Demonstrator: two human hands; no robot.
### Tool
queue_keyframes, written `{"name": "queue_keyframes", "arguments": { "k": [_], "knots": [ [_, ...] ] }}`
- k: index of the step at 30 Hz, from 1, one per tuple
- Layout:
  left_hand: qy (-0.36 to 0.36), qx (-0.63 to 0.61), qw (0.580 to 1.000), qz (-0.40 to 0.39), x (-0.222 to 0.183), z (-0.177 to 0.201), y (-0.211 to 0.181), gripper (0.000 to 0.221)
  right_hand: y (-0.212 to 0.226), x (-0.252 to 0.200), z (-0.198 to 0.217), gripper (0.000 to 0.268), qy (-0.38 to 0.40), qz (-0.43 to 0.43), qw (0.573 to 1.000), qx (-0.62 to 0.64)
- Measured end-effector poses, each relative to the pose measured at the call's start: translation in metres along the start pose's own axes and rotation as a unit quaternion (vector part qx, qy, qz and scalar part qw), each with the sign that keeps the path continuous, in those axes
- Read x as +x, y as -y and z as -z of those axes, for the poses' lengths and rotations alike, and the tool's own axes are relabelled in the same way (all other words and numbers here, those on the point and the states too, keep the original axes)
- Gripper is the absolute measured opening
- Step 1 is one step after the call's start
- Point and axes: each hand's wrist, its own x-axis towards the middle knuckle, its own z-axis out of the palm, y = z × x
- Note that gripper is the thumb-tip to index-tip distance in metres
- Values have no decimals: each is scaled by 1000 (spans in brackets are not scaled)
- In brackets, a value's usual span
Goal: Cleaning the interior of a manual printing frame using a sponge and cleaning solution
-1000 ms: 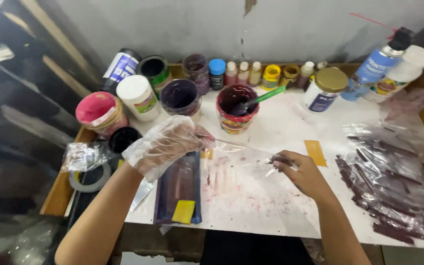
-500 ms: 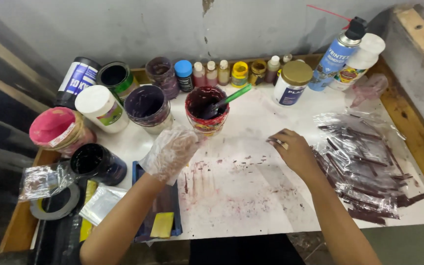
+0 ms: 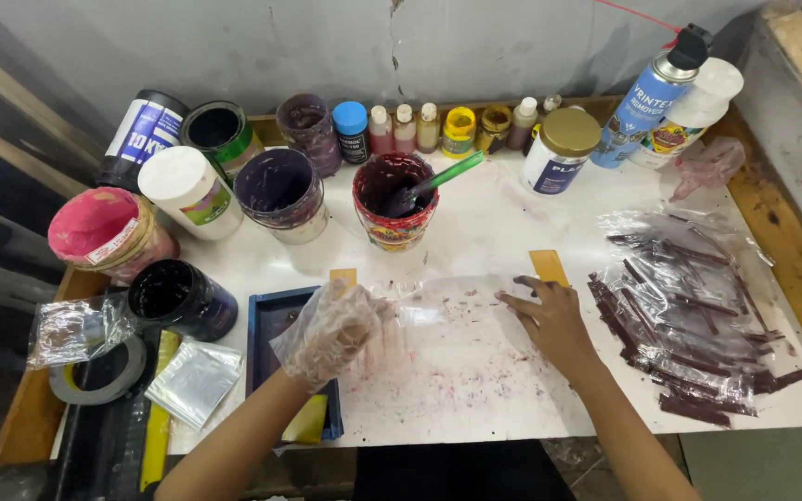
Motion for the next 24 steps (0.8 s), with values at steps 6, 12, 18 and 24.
{"name": "queue_keyframes", "arguments": {
  "k": [6, 12, 18, 24],
  "knots": [
    [-291, 565, 762, -125, -41, -18, -17, 31, 17, -9, 22, 41, 148, -37, 987, -54],
    [-346, 627, 659, -231, -86, -66, -106, 35, 27, -16, 40, 49, 198, -8, 976, -88],
    [-420, 794, 401, -179, -27, -19, -3, 43, -4, -23, 33, 61, 113, -41, 993, -4],
    [-361, 602, -691, 170, 7, -25, 27, 63, -10, -1, 18, 49, 96, -101, 988, -65]
  ]
}}
